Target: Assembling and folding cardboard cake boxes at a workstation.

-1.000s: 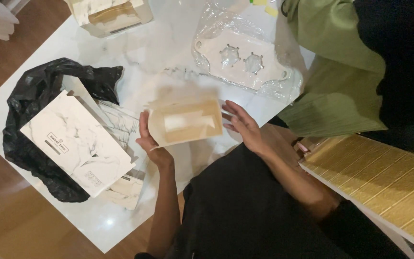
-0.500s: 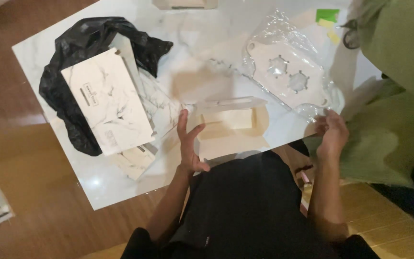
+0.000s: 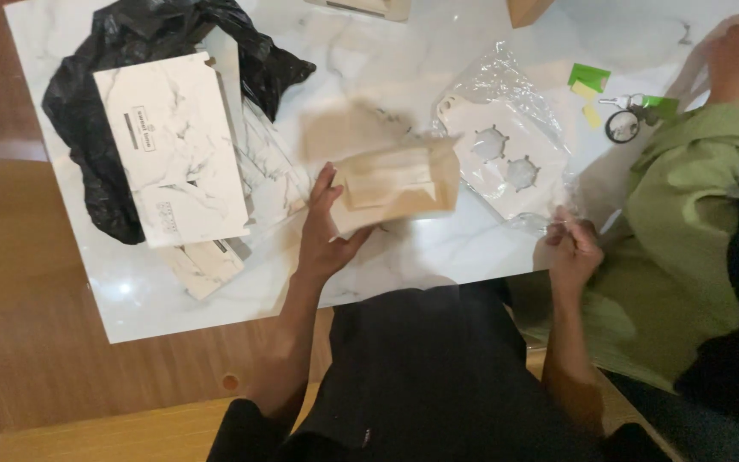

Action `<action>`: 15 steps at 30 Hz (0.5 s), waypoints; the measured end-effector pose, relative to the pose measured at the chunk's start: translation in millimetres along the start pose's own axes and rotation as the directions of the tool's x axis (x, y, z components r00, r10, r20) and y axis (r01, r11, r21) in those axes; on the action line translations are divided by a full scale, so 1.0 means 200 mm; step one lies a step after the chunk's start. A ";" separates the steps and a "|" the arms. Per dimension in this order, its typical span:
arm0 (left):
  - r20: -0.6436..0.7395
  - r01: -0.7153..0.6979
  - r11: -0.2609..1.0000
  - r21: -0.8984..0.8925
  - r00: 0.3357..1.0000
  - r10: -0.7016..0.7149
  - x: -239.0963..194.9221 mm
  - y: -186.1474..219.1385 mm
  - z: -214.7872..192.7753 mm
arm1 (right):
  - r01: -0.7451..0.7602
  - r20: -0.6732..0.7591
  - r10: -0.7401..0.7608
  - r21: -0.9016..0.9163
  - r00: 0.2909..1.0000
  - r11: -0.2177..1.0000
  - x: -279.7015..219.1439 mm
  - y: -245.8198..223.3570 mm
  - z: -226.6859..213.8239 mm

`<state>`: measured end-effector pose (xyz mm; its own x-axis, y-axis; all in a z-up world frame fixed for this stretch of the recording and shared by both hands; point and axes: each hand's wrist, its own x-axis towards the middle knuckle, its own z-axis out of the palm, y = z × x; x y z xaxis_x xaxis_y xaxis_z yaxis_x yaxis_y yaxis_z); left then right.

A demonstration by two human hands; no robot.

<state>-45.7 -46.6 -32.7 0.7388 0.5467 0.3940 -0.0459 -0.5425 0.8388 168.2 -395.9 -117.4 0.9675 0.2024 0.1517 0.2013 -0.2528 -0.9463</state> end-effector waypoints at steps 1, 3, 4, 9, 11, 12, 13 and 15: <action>-0.001 0.006 1.000 -0.008 1.000 -0.006 0.01 0.01 0.01 | 0.000 0.001 0.000 -0.010 1.000 1.000 0.00 -0.06 0.01; -0.080 0.025 0.996 0.088 0.997 -0.018 0.04 0.01 0.04 | 0.054 0.026 -0.054 0.003 0.998 0.999 0.03 -0.16 0.05; -0.076 0.025 0.997 0.077 0.997 -0.019 0.05 -0.02 0.06 | 0.055 0.021 -0.055 -0.007 0.998 0.998 0.04 -0.12 0.03; -0.259 0.029 0.945 0.326 0.964 0.059 0.11 -0.14 0.08 | 0.022 0.245 -0.014 -0.033 0.969 0.999 0.11 -0.02 0.00; -0.287 0.066 0.941 0.332 0.957 0.035 0.13 -0.18 0.08 | -0.304 0.108 0.292 0.125 0.951 0.944 0.20 0.03 0.07; -0.317 0.105 0.935 0.339 0.948 0.008 0.13 -0.20 0.08 | -0.561 0.029 0.584 0.317 0.811 0.764 0.24 0.04 0.10; -0.305 0.099 0.936 0.338 0.952 0.009 0.13 -0.19 0.08 | -0.564 0.019 0.590 0.322 0.807 0.761 0.22 0.05 0.10; -0.304 0.115 0.947 0.299 0.952 -0.019 0.16 -0.18 0.09 | -0.188 -0.031 0.186 -0.089 0.982 0.978 0.22 0.05 0.11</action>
<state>-9.0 -21.6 -56.7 0.4998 0.7253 0.4734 0.2425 -0.6419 0.7275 210.5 -369.0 -127.0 0.9923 0.1228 -0.0182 0.0286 -0.3693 -0.9289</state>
